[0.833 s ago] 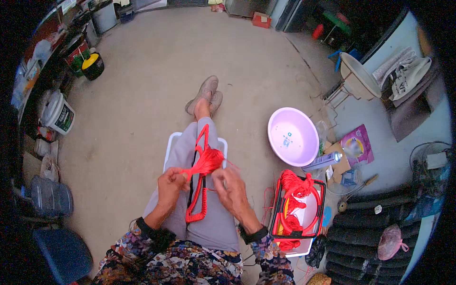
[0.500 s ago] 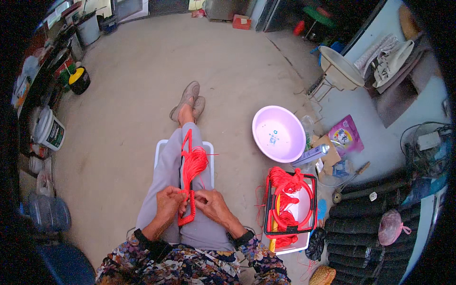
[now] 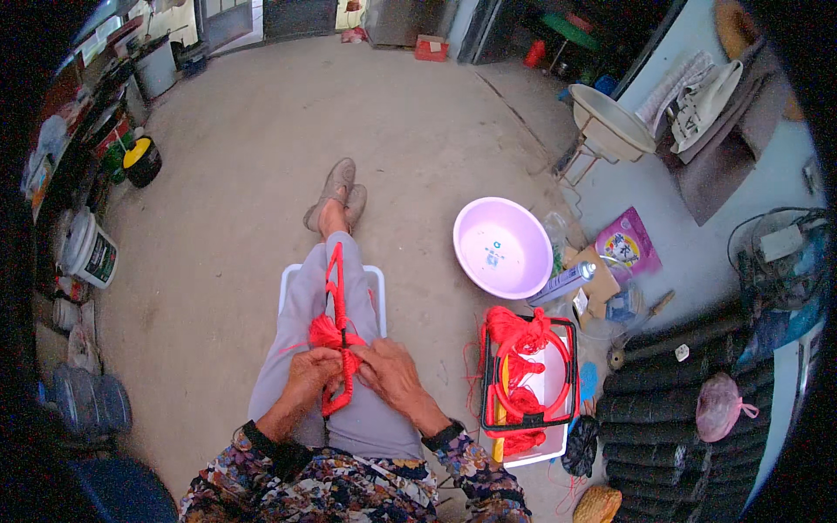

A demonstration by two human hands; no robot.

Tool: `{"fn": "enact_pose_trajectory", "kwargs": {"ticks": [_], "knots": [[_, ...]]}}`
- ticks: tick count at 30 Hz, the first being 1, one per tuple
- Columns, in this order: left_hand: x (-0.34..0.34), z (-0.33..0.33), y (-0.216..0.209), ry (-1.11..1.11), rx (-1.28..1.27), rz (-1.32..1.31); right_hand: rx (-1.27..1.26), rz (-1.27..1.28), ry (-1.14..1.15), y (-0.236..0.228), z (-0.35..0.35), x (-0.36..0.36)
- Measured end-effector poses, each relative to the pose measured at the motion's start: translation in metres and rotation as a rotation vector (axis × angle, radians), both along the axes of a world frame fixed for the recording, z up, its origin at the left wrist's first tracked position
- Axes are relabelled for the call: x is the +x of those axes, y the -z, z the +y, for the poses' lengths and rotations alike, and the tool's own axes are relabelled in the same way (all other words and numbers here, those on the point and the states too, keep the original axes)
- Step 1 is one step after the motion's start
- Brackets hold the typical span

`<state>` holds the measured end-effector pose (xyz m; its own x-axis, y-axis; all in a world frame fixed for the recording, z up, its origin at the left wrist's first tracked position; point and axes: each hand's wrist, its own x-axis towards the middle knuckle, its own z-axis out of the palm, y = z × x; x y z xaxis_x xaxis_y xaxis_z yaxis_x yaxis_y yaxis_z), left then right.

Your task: Wrapping a red plastic furniture frame with red nylon cord by hand.

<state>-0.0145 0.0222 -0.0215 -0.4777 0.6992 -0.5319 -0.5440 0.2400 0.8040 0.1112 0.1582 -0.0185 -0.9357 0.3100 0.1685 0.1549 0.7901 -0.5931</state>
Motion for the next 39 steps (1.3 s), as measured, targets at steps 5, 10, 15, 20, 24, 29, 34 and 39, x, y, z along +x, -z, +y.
{"fn": "enact_pose_trajectory", "kwargs": {"ticks": [5,10,15,20,24,29,34,39], "knots": [[0.001,0.003,-0.002,-0.063,0.143,-0.250,-0.325,0.186,0.388,-0.018,0.024,0.016],[0.002,0.003,-0.011,-0.058,0.271,-0.556,-1.145,0.619,0.548,-0.080,0.034,0.024],[-0.005,0.004,0.006,-0.091,0.395,-0.768,-1.592,0.907,0.379,-0.112,0.070,0.107],[-0.001,0.005,-0.001,-0.043,0.322,-0.717,-1.210,0.406,0.769,-0.080,0.043,0.145],[-0.005,0.007,-0.001,-0.031,0.339,-0.690,-0.774,-0.155,0.714,-0.050,0.014,0.104],[-0.004,0.006,0.003,-0.046,0.343,-0.695,-0.847,-0.056,0.523,-0.040,-0.002,0.024],[-0.002,0.006,0.011,-0.046,0.400,-0.730,-1.084,-0.127,0.389,-0.029,-0.010,-0.009],[-0.001,0.005,0.008,0.018,0.435,-0.743,-1.290,-0.025,0.512,-0.034,-0.005,-0.008]]}}
